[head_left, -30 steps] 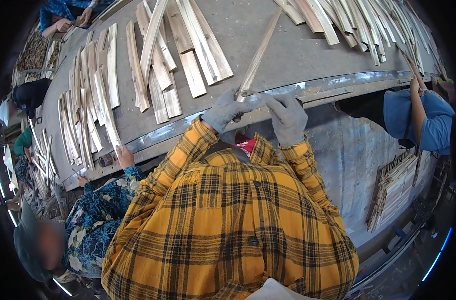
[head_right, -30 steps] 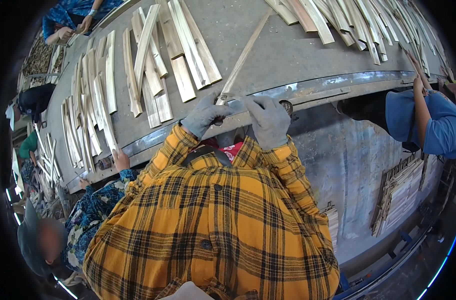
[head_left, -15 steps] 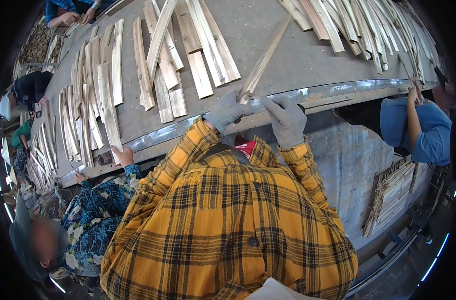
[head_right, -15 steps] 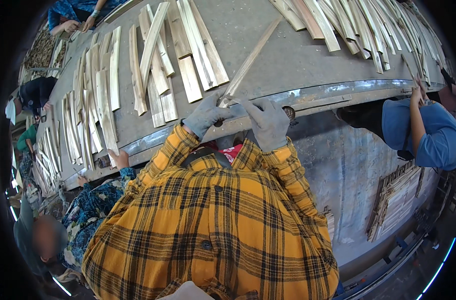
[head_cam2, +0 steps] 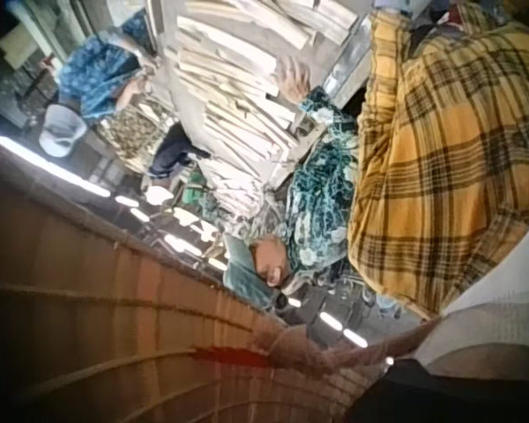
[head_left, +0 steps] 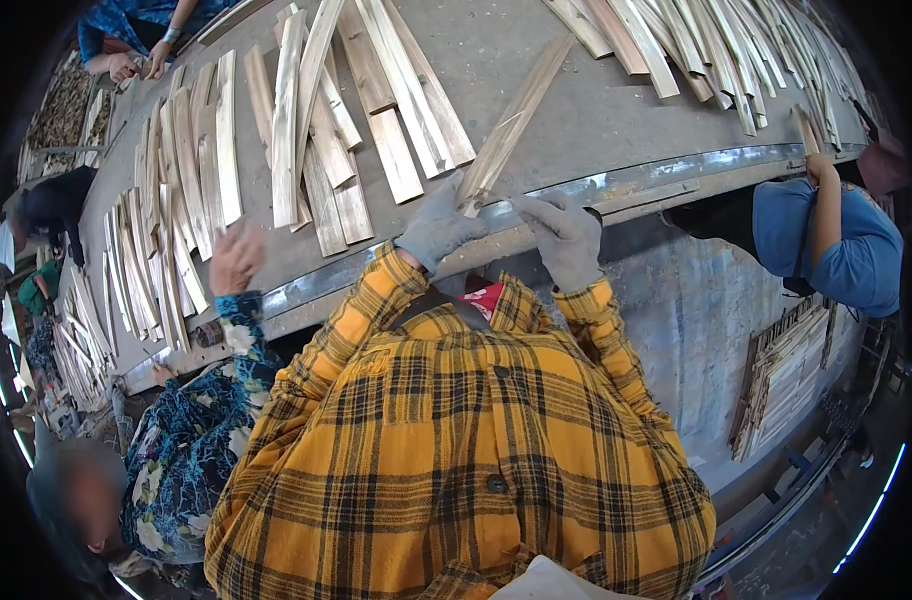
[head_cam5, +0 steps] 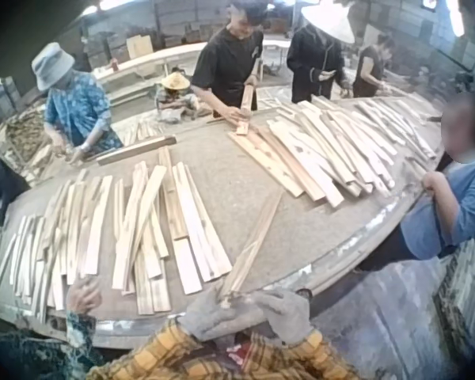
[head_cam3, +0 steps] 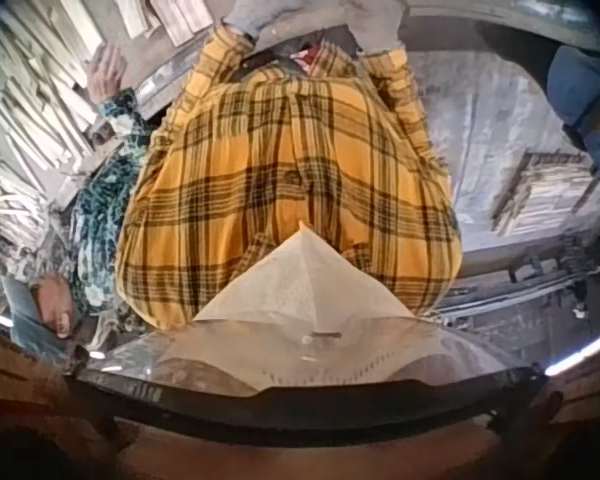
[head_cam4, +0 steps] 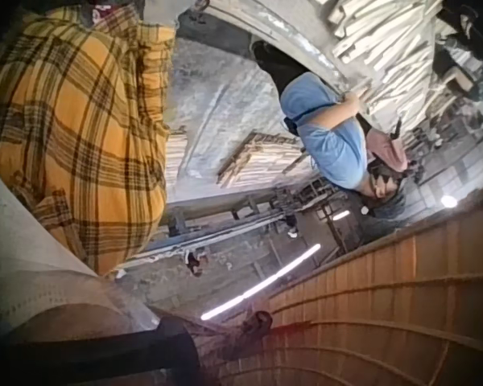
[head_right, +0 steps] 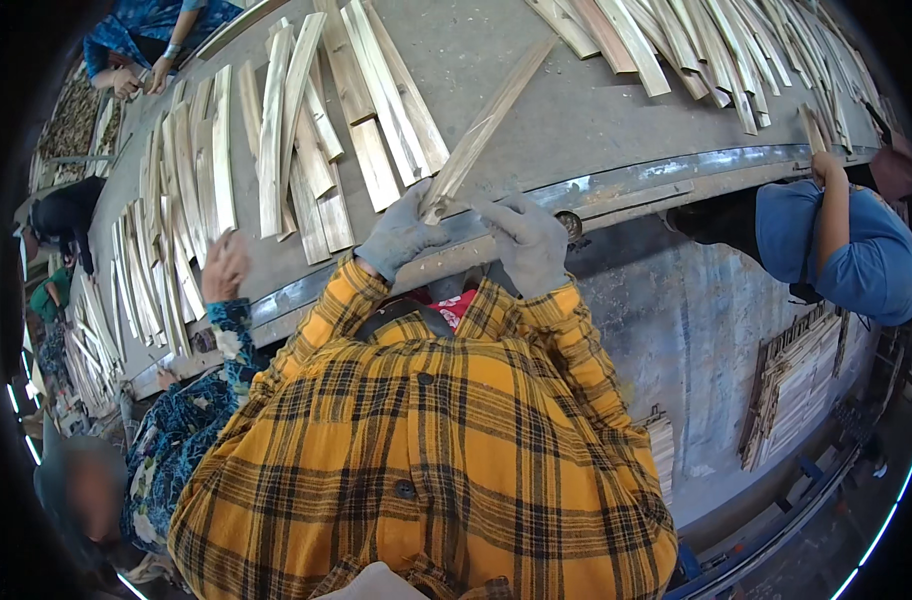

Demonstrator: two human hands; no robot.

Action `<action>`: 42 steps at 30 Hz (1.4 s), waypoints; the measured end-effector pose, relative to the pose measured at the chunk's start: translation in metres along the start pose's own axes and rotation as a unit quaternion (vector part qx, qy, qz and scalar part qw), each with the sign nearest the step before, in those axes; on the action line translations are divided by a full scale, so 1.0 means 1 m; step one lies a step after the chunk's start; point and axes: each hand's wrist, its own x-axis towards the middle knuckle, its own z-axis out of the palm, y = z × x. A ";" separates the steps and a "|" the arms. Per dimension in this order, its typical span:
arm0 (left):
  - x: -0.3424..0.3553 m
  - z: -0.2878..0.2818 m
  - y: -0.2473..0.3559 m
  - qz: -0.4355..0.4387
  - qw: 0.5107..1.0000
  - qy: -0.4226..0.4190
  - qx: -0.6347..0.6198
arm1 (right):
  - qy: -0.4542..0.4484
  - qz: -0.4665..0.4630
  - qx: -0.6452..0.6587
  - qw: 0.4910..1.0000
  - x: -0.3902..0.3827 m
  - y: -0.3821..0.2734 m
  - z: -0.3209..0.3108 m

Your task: The person uses a chisel to shave thin strips from the edges of wooden planks. They repeatedly pick up planks, hold them against a metal bar, and scrape the chisel along the edges to remove material, then place the planks back on the table.

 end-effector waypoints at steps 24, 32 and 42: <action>-0.020 -0.034 -0.011 0.020 0.899 0.305 0.315 | -0.013 0.376 0.330 0.866 0.129 0.134 0.019; 0.048 -0.120 -0.047 0.040 0.774 0.475 0.416 | 0.059 0.120 -0.182 0.974 0.213 0.134 -0.012; 0.113 -0.159 -0.032 -0.008 0.752 0.287 0.594 | -0.145 0.302 0.022 0.942 0.158 0.096 0.109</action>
